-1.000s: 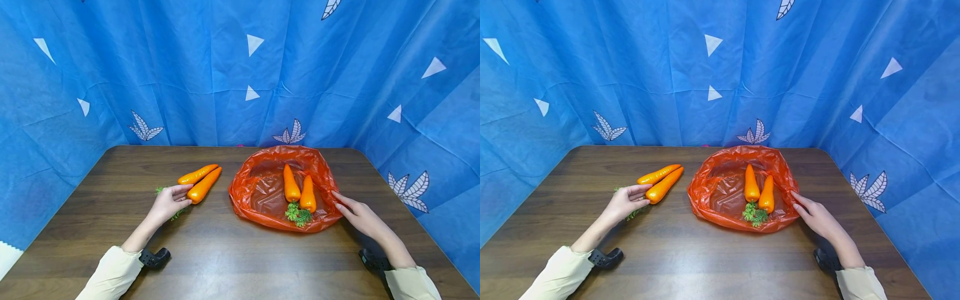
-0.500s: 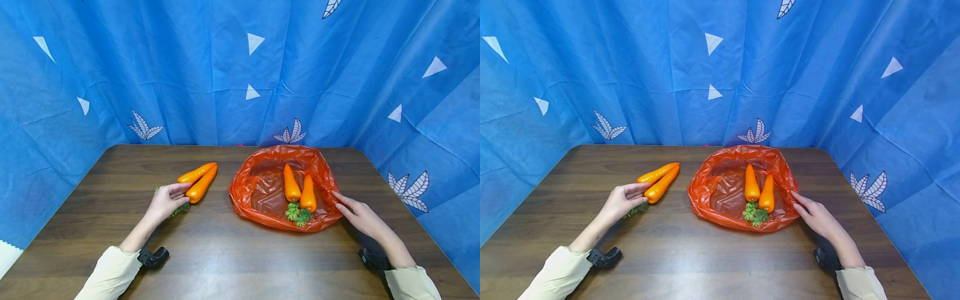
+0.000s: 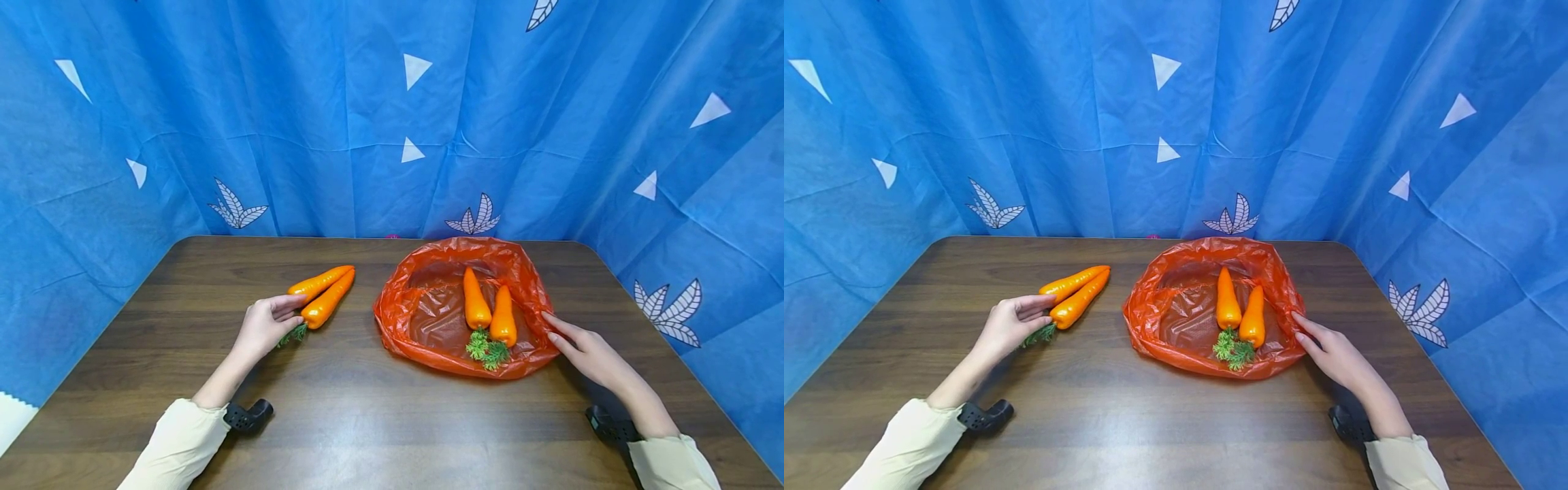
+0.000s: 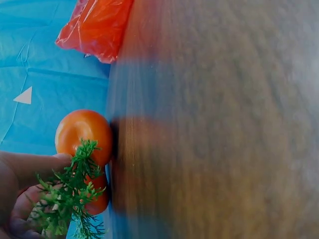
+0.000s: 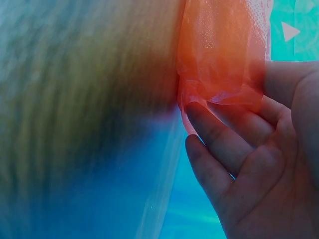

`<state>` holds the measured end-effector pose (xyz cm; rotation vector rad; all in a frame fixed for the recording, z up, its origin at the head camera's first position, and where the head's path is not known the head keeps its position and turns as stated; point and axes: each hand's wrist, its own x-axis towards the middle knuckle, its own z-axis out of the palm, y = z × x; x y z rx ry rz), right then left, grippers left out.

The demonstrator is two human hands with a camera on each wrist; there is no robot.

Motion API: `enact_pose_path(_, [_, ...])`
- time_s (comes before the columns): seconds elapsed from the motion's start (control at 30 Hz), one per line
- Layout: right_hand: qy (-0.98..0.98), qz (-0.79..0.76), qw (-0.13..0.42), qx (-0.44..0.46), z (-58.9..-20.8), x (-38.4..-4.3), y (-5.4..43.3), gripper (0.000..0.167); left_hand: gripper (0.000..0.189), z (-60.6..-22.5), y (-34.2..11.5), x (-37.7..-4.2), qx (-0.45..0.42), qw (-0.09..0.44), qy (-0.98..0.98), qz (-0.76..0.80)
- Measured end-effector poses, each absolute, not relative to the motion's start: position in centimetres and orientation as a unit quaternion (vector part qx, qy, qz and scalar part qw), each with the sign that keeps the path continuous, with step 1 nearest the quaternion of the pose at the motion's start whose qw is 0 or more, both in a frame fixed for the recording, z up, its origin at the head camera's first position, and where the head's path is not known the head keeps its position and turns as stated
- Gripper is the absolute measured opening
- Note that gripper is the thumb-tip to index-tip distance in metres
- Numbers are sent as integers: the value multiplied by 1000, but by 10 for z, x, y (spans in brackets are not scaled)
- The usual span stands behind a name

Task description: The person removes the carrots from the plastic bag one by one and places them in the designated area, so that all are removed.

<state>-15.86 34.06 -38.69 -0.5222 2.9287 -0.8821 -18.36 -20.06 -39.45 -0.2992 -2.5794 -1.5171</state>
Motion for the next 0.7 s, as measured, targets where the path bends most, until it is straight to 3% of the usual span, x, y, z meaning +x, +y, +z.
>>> enact_pose_path(0.7, [947, -274, 23, -165, -385, -159, 340, 51, 38, -389, -200, -178, -97, 92, -878, -459])
